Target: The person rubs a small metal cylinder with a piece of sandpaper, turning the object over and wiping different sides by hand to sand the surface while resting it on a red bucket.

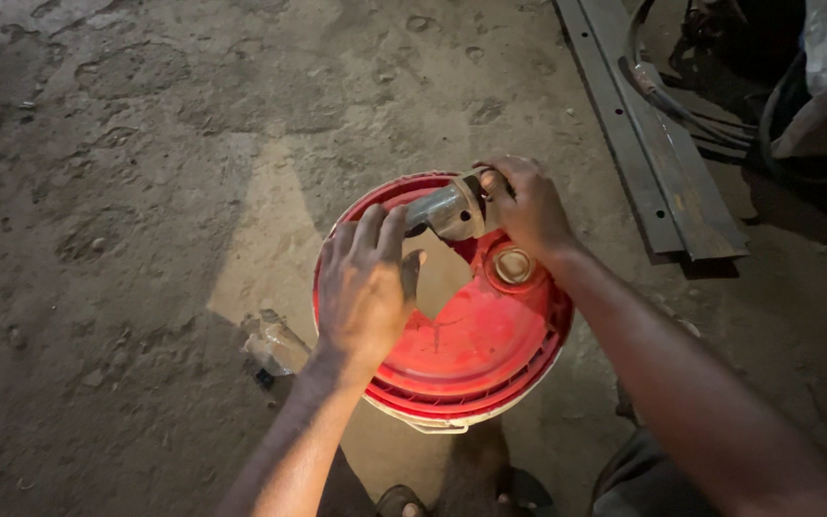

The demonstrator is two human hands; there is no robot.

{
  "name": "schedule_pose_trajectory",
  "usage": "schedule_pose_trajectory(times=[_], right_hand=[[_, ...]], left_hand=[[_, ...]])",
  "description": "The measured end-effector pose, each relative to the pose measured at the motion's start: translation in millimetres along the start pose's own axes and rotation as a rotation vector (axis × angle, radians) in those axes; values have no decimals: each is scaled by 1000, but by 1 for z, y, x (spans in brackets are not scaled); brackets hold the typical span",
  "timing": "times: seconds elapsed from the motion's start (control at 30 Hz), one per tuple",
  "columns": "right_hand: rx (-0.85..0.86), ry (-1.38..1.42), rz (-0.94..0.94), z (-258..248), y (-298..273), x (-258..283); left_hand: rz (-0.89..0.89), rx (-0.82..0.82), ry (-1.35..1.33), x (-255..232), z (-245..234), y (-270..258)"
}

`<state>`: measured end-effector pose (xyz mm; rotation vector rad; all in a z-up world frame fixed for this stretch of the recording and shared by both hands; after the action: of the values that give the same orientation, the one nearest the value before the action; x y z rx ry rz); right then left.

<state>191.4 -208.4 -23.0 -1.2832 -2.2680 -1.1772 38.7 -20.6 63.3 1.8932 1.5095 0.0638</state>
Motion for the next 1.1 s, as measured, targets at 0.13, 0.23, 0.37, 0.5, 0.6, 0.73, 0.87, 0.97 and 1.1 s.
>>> schedule_pose_trajectory(times=[0.13, 0.23, 0.37, 0.5, 0.6, 0.73, 0.87, 0.97, 1.1], right_hand=[[4, 47, 36, 0, -2, -3], [-12, 3, -36, -2, 0, 1], [8, 12, 9, -1, -1, 2], [57, -14, 71, 0, 0, 0], [57, -15, 71, -1, 0, 0], [40, -21, 40, 0, 0, -2], [3, -12, 48, 0, -1, -6], [-9, -1, 56, 0, -2, -7], [-24, 42, -4, 1, -1, -8]], left_hand=[[-143, 58, 93, 7, -7, -2], [-345, 243, 143, 20, -5, -6], [-550, 539, 89, 37, 6, -14], [-849, 582, -408, 47, 19, -31], [-899, 556, -569, 50, 35, -35], [-803, 448, -584, 55, 37, -32], [-244, 91, -447, 37, -4, -2], [-476, 163, -647, 49, -2, 6], [-245, 189, -469, 31, 4, 30]])
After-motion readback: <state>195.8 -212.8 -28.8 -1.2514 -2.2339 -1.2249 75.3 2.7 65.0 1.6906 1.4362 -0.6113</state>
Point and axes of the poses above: each hand's wrist, its own y-axis towards the middle knuckle, its own z-axis out of the palm, x = y × z, the point moved 7 cm from there along y, towards the middle knuckle, and after that the axes turned 2 degrees about -z, right-handed, at the moved point
